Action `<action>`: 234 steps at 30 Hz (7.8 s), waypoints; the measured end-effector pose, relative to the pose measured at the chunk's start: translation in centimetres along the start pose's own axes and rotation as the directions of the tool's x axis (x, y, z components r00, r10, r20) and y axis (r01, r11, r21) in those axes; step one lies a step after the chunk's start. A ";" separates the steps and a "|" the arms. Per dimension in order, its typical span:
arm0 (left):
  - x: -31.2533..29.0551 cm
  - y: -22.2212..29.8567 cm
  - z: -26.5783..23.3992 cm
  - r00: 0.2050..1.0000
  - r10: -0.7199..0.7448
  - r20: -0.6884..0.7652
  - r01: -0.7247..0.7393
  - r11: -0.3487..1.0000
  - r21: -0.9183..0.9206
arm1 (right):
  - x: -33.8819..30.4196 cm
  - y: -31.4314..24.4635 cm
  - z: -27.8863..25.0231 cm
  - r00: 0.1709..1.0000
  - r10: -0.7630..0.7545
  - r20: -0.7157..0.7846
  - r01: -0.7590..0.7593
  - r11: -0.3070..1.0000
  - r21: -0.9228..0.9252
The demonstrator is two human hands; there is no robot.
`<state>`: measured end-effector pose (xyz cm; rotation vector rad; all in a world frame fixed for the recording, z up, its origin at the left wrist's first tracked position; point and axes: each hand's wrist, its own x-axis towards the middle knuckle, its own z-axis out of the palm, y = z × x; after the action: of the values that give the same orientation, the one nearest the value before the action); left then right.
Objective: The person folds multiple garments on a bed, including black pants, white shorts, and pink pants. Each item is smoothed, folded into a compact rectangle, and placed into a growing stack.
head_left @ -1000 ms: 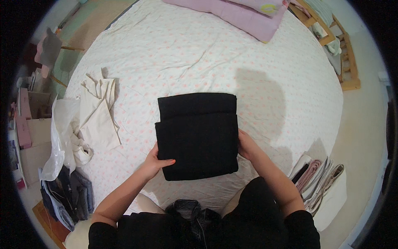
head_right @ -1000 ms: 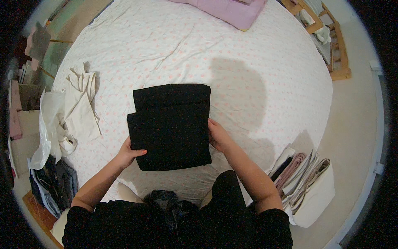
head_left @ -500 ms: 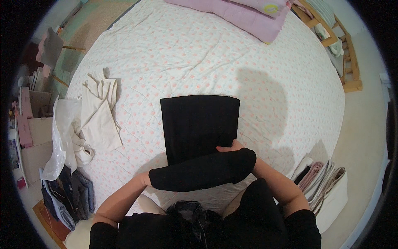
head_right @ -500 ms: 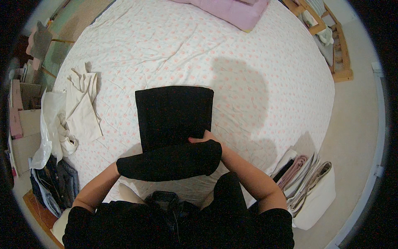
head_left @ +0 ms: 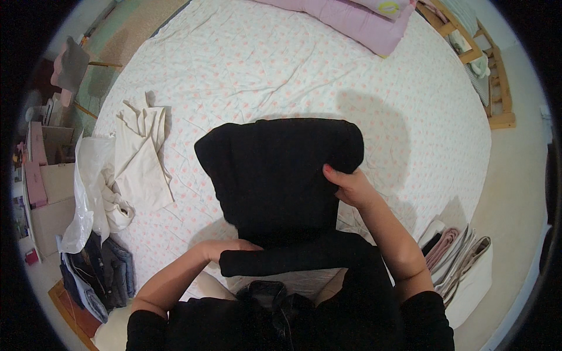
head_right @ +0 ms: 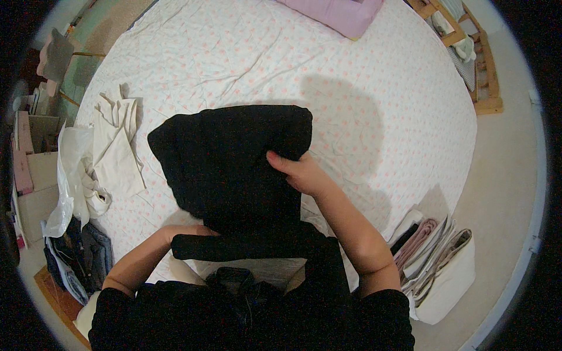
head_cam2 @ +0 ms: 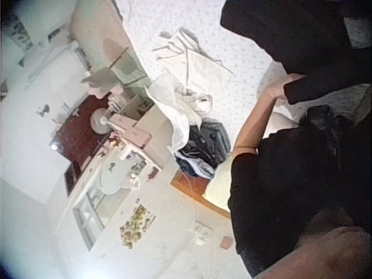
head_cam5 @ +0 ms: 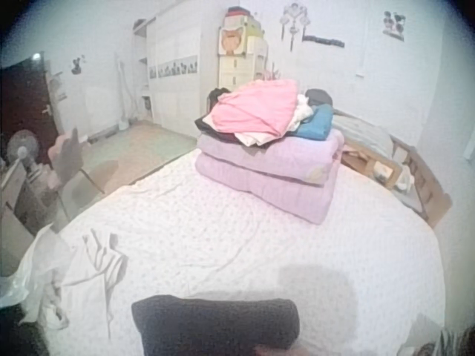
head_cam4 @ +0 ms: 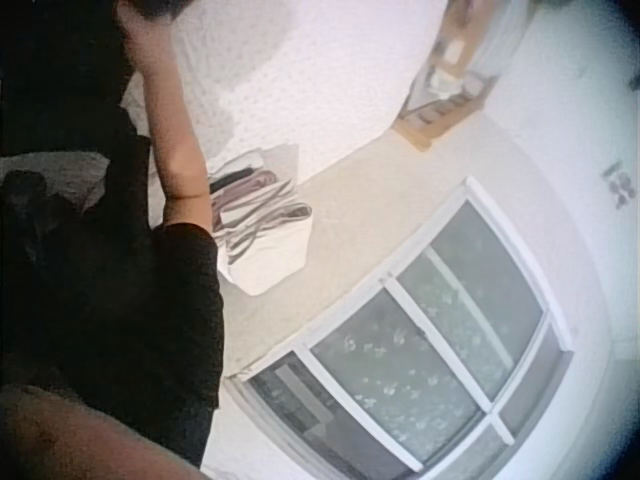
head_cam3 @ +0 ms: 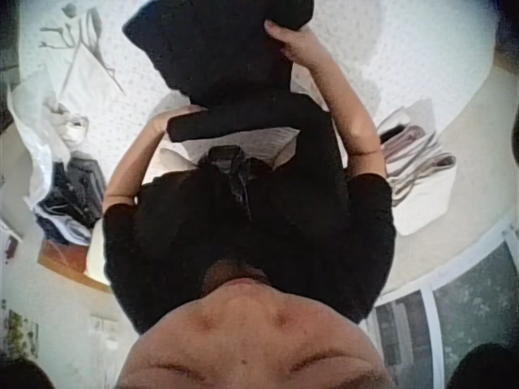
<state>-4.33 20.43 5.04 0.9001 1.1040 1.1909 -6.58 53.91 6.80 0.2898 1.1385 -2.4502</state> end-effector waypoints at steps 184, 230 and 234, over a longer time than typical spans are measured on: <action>30.6 2.4 42.3 0.934 0.340 0.109 -0.146 0.086 0.985 | -57.5 17.0 -6.7 0.052 -0.899 -0.435 -0.862 0.180 -0.474; -3.8 4.3 -13.5 0.561 0.106 -0.821 0.718 0.432 0.546 | 15.0 5.0 16.0 0.981 0.056 0.186 0.190 -0.479 -0.857; -6.1 1.3 -13.0 0.312 0.268 -0.911 0.867 0.312 0.389 | 16.8 9.1 15.9 0.968 0.098 0.231 0.250 -0.447 -0.859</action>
<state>-17.40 14.36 4.15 0.5105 3.0145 0.3682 -17.57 31.65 4.84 -0.6959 2.6770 -0.3785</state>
